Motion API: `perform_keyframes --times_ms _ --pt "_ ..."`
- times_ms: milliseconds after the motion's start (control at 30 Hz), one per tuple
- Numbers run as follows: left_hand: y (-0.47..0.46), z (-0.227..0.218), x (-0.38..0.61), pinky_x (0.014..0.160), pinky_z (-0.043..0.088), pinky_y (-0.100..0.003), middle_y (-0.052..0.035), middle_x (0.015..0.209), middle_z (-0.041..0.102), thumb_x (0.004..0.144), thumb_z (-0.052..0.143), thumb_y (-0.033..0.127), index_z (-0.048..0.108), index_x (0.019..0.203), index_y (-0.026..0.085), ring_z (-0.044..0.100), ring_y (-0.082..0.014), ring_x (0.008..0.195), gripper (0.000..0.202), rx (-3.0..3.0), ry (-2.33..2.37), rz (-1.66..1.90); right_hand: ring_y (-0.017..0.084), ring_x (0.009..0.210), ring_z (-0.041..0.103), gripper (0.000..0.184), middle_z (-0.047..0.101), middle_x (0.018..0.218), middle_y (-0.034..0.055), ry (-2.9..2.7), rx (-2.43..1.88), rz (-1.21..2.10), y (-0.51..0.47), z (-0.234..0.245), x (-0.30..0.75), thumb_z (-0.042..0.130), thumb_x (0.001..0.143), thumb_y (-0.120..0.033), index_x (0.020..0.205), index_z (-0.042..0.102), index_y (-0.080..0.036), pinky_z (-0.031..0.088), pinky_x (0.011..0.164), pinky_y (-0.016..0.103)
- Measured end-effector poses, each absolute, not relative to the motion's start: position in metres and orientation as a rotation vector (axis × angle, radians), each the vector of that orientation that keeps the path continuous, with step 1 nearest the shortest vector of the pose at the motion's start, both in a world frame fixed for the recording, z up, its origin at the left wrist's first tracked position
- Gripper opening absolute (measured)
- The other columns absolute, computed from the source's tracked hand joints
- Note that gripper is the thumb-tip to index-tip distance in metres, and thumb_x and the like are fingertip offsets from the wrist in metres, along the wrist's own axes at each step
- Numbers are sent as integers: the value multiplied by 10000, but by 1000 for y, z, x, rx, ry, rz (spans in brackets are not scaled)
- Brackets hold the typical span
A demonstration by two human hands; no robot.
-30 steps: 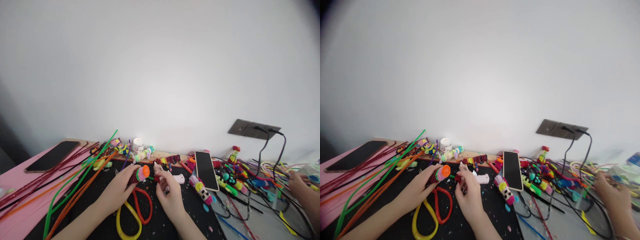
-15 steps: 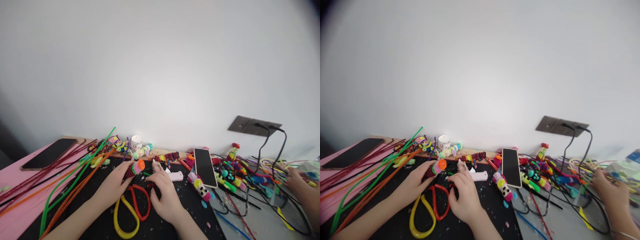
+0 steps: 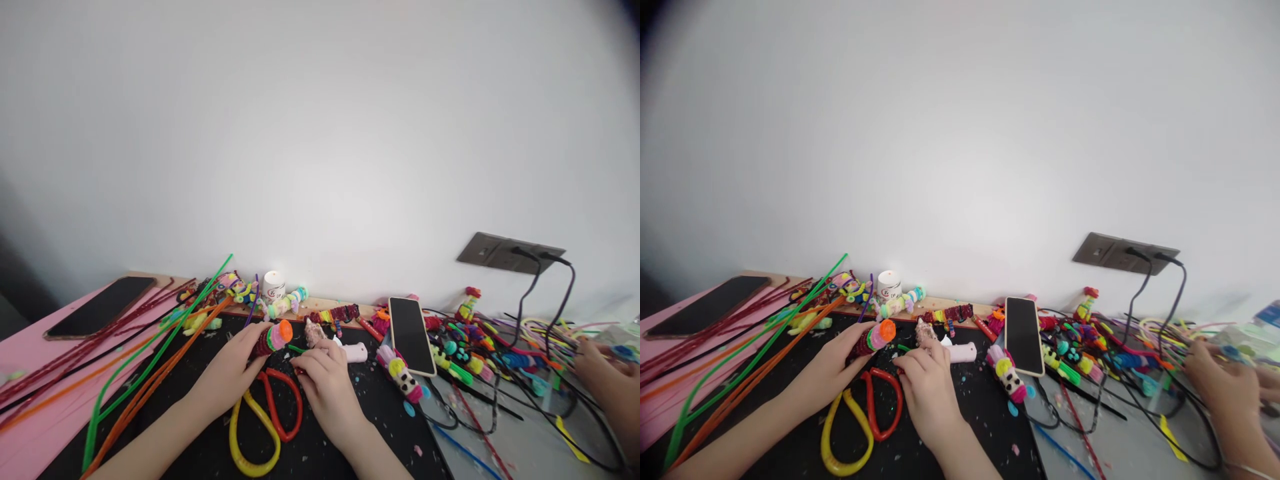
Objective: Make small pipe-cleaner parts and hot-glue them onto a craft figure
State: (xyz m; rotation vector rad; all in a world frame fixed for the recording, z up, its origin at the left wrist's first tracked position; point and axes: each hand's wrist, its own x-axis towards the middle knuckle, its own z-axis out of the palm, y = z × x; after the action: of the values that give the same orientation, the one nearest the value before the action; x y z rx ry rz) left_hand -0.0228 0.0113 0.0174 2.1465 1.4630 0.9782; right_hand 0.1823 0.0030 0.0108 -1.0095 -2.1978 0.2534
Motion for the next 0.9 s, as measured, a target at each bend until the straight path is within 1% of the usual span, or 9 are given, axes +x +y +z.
perform_keyframes --times_ms 100,267,367,500,567,633,733,800,900 --pt "11 18 -23 960 424 -426 -98 1207 591 816 455 181 500 1189 202 533 -266 1127 376 2172 1469 954 230 934 545 265 603 978 75 -1981 -985 322 3 10 183 465 846 -65 1004 608 -222 460 828 408" --pt "11 14 -23 980 406 -425 -78 1235 581 811 462 187 495 1204 225 504 -267 1166 397 2246 1471 892 237 884 591 198 601 932 106 -1758 -1001 463 8 7 186 471 826 -64 893 616 -181 514 756 385" --pt "11 12 -23 974 412 -420 -81 1224 585 811 452 175 485 1216 231 512 -260 1155 410 2273 1466 855 231 834 619 223 621 942 113 -1685 -1011 582 11 2 187 467 811 -51 928 609 -177 546 689 359" --pt "9 13 -21 974 409 -413 -82 1196 590 797 439 135 491 1216 229 526 -248 1128 433 2286 1455 805 242 891 630 240 630 1004 124 -1634 -975 677 12 -1 185 499 810 -88 1003 613 -175 556 755 388" --pt "9 13 -20 973 408 -417 -79 1191 592 782 439 111 494 1217 235 523 -249 1127 455 2296 1443 787 237 855 646 207 637 988 122 -1572 -960 721 13 0 184 548 800 -134 989 625 -172 570 732 376" --pt "8 13 -20 971 408 -415 -75 1187 592 772 435 90 495 1218 242 520 -247 1125 475 2316 1436 762 228 837 651 148 635 960 113 -1504 -955 762 13 3 184 589 783 -173 918 649 -169 576 709 348" --pt "8 13 -19 972 406 -405 -68 1177 589 758 424 63 491 1224 248 522 -237 1112 506 2341 1443 724 222 870 636 76 626 935 95 -1426 -959 802 14 6 185 612 766 -209 804 667 -172 568 709 312" --pt "7 12 -18 962 414 -395 -62 1160 592 749 422 54 488 1225 255 530 -232 1094 520 2353 1439 709 206 812 637 83 635 895 74 -1382 -959 855 14 6 185 621 754 -216 811 669 -180 566 659 290" --pt "7 12 -17 949 423 -391 -57 1141 596 744 421 49 488 1219 262 538 -232 1073 524 2377 1426 696 164 648 616 145 640 834 47 -1339 -938 980 13 5 185 619 741 -201 872 680 -188 539 535 252"
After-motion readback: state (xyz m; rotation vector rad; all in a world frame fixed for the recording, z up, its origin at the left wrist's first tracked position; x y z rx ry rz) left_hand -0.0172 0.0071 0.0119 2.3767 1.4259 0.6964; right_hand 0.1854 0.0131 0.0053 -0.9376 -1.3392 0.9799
